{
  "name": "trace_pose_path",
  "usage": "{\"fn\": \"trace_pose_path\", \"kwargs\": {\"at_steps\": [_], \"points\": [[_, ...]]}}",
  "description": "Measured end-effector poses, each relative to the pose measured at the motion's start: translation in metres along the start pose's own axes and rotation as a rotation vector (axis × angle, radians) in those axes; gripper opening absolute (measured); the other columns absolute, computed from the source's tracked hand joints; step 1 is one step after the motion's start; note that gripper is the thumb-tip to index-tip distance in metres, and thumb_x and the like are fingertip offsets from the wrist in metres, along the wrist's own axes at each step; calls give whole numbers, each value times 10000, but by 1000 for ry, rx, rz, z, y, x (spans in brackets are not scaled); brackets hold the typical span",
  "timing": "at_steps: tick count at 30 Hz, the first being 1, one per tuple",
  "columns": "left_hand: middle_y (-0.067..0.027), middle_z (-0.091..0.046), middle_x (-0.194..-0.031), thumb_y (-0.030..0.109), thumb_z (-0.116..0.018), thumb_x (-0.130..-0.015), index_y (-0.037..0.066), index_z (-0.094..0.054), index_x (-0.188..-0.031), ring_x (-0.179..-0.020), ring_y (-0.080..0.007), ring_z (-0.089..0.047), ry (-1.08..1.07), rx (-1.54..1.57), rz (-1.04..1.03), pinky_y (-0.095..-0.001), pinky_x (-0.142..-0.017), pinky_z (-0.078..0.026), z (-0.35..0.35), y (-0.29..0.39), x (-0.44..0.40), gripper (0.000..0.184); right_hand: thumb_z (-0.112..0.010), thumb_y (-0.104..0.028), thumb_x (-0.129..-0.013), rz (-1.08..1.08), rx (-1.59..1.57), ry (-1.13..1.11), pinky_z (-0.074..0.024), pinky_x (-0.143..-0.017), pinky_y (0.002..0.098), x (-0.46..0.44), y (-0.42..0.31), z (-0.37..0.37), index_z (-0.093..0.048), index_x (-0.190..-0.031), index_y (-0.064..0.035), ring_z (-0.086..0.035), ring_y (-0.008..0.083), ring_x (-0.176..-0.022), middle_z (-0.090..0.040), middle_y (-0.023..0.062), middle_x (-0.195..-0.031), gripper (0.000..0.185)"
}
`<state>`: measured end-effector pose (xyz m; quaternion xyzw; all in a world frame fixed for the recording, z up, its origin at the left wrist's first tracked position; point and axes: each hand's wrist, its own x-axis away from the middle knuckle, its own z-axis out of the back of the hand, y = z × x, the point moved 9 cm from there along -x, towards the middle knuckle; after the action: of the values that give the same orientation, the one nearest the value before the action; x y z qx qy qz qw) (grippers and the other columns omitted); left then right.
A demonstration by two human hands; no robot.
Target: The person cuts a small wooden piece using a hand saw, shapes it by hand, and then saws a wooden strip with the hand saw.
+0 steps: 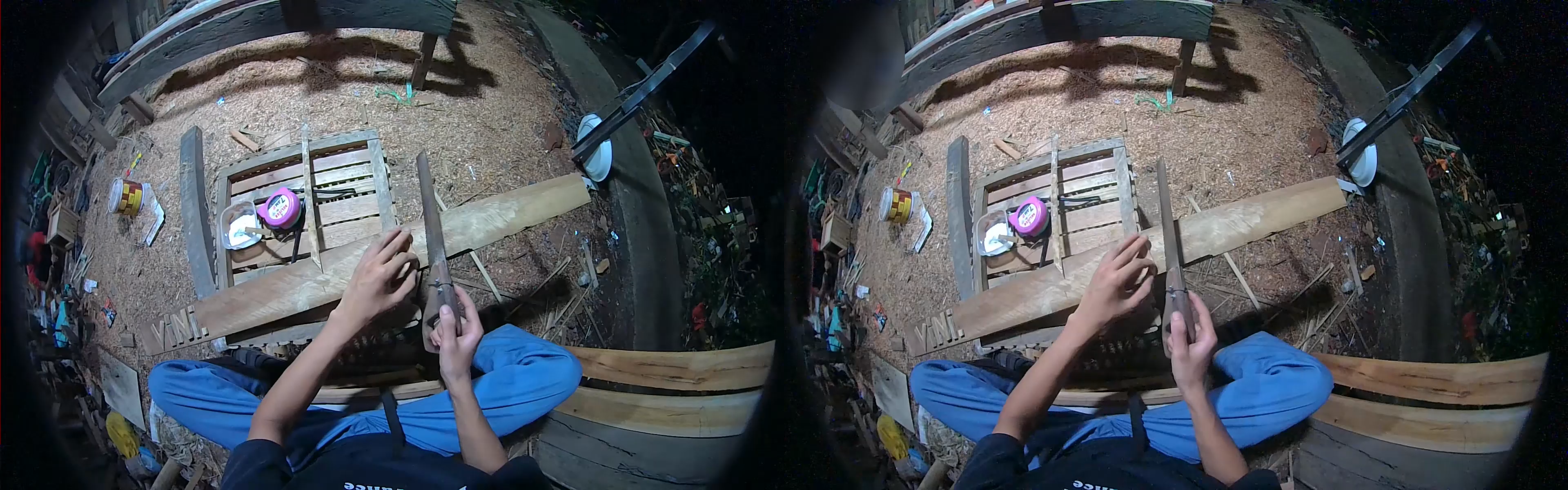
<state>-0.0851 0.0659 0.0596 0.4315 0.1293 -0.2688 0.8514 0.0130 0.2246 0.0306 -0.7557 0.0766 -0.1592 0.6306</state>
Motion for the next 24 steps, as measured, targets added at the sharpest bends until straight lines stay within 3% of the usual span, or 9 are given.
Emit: {"fn": "trace_pose_path", "kwargs": {"at_steps": [2,5,8,10,12,17,20,24], "points": [[-188,-582,-1423,124,-758,-856,44,-689,-1077,-1357,-393,-514,5,-17,-7,-487,-1116,-435,0,-1,3,245,-637,-163,-1016,-34,72,68,-472,-591,238,0,0,4,-567,-1369,6,-586,72,-696,-658,38,-912,397],[-185,-598,-1390,115,-753,-863,44,-688,-1067,-1326,-380,-535,44,-29,5,-475,-1091,-453,1,-2,2,226,-631,-174,-1024,108,195,75,-509,-661,247,1,0,5,-571,-1366,21,-619,87,-775,-687,73,-1008,398],[-180,-607,-1365,125,-749,-864,39,-676,-1073,-1299,-376,-548,87,-43,49,-476,-1075,-459,-1,-5,1,238,-633,-174,-1023,69,210,58,-523,-714,252,2,-3,-1,-575,-1361,40,-633,95,-840,-694,94,-1070,404],[-175,-607,-1361,139,-747,-862,34,-664,-1085,-1293,-381,-547,99,-61,70,-480,-1075,-455,-3,-10,0,260,-635,-171,-1021,46,195,45,-519,-706,250,1,-6,-3,-576,-1362,44,-629,89,-832,-693,95,-1067,407],[-141,-651,-1282,94,-721,-848,24,-663,-1083,-1246,-355,-576,62,-106,-67,-470,-1041,-476,-4,-3,-3,252,-637,-168,-1020,25,178,30,-516,-699,249,-1,-9,-4,-576,-1362,48,-625,84,-825,-693,96,-1065,410],[-121,-696,-1195,53,-706,-775,32,-691,-1114,-1217,-320,-605,59,-151,-15,-448,-1019,-480,12,-20,-8,340,-642,-159,-1015,-29,246,-56,-522,-712,253,-13,-16,-5,-567,-1369,59,-631,89,-843,-701,99,-1040,422],[-124,-690,-1205,24,-696,-742,22,-695,-1159,-1201,-332,-614,53,-128,16,-446,-1020,-491,20,-30,-13,417,-653,-145,-1004,31,291,-101,-545,-789,270,-33,-28,-6,-602,-1328,68,-665,120,-922,-720,120,-1073,392],[-136,-682,-1163,-19,-714,-755,35,-722,-1093,-1169,-333,-632,148,-159,59,-435,-968,-533,22,-27,-13,342,-672,-135,-989,68,462,-219,-544,-806,274,-66,-53,-16,-636,-1289,56,-673,119,-926,-734,116,-1056,358]]}}
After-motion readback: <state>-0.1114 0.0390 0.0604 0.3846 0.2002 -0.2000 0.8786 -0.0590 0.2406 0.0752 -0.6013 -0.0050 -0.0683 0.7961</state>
